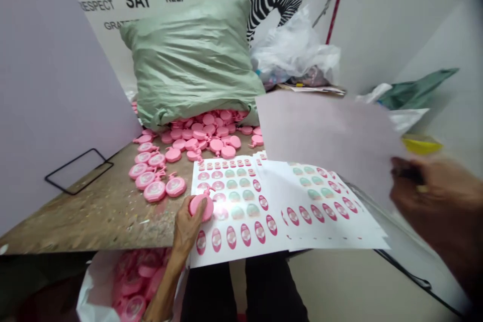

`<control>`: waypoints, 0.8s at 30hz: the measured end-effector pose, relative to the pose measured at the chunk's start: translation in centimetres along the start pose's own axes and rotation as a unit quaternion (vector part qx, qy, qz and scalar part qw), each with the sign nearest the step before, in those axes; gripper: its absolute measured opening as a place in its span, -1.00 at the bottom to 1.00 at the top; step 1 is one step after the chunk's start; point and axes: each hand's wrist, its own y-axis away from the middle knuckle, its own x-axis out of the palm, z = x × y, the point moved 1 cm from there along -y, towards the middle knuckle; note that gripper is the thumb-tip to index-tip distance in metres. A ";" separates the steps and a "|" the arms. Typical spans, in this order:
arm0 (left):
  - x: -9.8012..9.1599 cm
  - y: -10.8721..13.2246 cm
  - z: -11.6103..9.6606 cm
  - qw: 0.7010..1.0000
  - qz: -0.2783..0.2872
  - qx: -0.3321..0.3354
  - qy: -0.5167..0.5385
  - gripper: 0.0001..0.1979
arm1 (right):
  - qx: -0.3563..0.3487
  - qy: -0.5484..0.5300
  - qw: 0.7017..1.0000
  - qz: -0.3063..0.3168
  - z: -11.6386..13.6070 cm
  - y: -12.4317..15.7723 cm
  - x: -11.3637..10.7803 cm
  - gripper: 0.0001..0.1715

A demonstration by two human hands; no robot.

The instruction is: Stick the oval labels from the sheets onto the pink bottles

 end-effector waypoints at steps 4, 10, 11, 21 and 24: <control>1.4 -0.1 -0.2 0.997 0.055 0.011 -0.058 -0.51 | -0.179 -0.061 0.982 -0.004 1.6 4.6 1.8 -0.88; 1.4 -0.2 -0.2 0.990 0.082 0.019 -0.112 -0.52 | -0.288 -0.197 0.932 0.096 2.8 11.5 2.8 -0.48; 1.3 -0.2 -0.1 0.990 0.083 0.022 -0.115 -0.52 | -0.295 -0.213 0.925 0.112 3.0 12.1 2.4 -0.46; 1.5 -0.2 0.1 0.988 0.084 0.054 -0.118 -0.57 | -0.289 -0.157 0.932 0.151 2.3 13.6 0.9 -0.47; 1.7 0.0 -0.2 0.982 0.055 0.081 -0.164 -0.58 | -0.282 -0.139 0.934 0.172 -0.2 13.8 2.8 -0.51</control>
